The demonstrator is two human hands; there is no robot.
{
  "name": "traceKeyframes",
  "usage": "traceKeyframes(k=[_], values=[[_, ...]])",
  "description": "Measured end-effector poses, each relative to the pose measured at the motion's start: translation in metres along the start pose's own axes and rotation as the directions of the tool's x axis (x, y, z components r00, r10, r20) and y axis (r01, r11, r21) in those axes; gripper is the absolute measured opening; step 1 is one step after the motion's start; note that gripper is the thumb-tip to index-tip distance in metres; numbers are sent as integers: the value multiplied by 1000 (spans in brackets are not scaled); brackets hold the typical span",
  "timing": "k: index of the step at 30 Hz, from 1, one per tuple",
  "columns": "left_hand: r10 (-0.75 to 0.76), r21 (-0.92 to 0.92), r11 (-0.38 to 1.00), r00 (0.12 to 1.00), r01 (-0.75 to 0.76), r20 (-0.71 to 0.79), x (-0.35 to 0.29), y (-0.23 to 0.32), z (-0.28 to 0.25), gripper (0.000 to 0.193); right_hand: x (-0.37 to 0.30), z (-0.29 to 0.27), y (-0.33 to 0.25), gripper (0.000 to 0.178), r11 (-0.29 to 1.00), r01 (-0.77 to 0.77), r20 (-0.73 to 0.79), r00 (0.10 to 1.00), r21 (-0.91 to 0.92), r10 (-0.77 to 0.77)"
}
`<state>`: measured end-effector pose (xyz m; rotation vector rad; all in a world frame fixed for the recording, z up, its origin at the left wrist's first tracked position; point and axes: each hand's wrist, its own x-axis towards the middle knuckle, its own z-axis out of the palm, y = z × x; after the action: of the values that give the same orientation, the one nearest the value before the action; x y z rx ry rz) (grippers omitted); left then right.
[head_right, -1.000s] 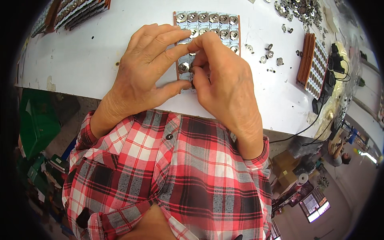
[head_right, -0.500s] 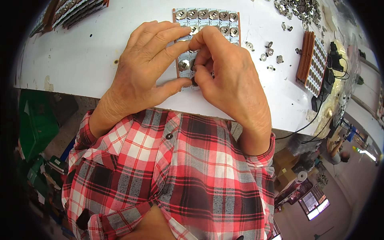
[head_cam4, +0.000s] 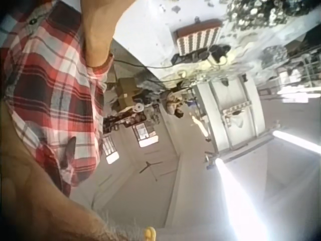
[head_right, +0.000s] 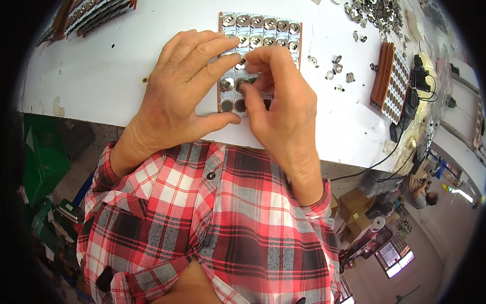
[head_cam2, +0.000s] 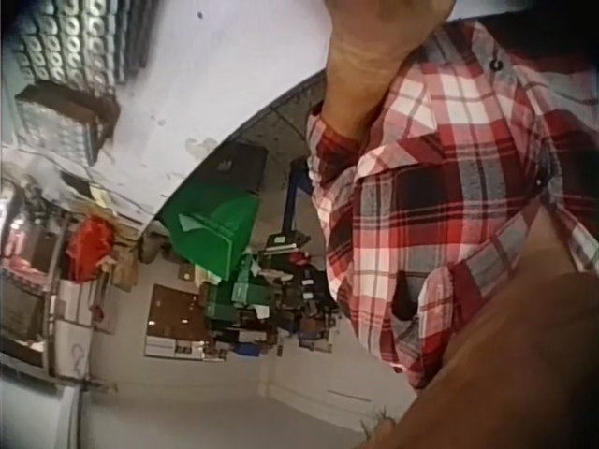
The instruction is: The person assembles small metal components into a grid-like tray by hand, placing them onto a workbench.
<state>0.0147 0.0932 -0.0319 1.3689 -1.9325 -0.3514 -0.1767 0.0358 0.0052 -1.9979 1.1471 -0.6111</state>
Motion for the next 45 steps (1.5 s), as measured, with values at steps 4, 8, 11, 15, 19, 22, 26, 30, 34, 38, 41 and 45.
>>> traceKeyframes(k=[4,8,11,15,19,22,26,30,34,38,41,45], values=[[-7,7,1000,1000,7,-5,-3,1,0,80,-11,11,5,36,999,29,-97,995,18,-27],[-9,14,1000,1000,9,7,-3,2,0,79,-12,11,5,32,999,10,-118,993,40,-5],[-9,29,1000,1000,10,-5,-4,1,2,77,-12,13,6,33,999,20,-107,994,47,-14],[-6,22,1000,1000,7,-12,-2,2,2,74,-13,16,4,33,993,95,-194,975,-76,-108],[-8,33,999,1000,8,-18,-3,0,3,72,-19,15,0,33,962,72,-192,973,-263,-125],[-9,37,999,1000,9,-15,-3,1,3,71,-25,22,8,26,983,105,-195,972,-149,-134],[-9,44,999,1000,9,-17,-5,0,3,72,-29,19,5,19,985,102,-142,982,-138,-122],[-11,28,1000,1000,11,5,-3,1,0,78,-28,11,-1,14,997,-56,-154,986,56,64],[-12,20,1000,1000,12,2,-3,1,2,81,-23,7,6,12,984,-102,-127,985,148,121],[-11,29,1000,1000,11,7,-4,1,2,82,-17,3,5,11,982,-112,-46,992,155,121],[-14,34,999,1000,14,3,-5,1,2,82,-11,-1,4,12,990,-56,38,998,126,52],[-12,26,1000,1000,12,-2,-4,1,3,82,-10,2,6,12,996,-59,21,998,74,58]])
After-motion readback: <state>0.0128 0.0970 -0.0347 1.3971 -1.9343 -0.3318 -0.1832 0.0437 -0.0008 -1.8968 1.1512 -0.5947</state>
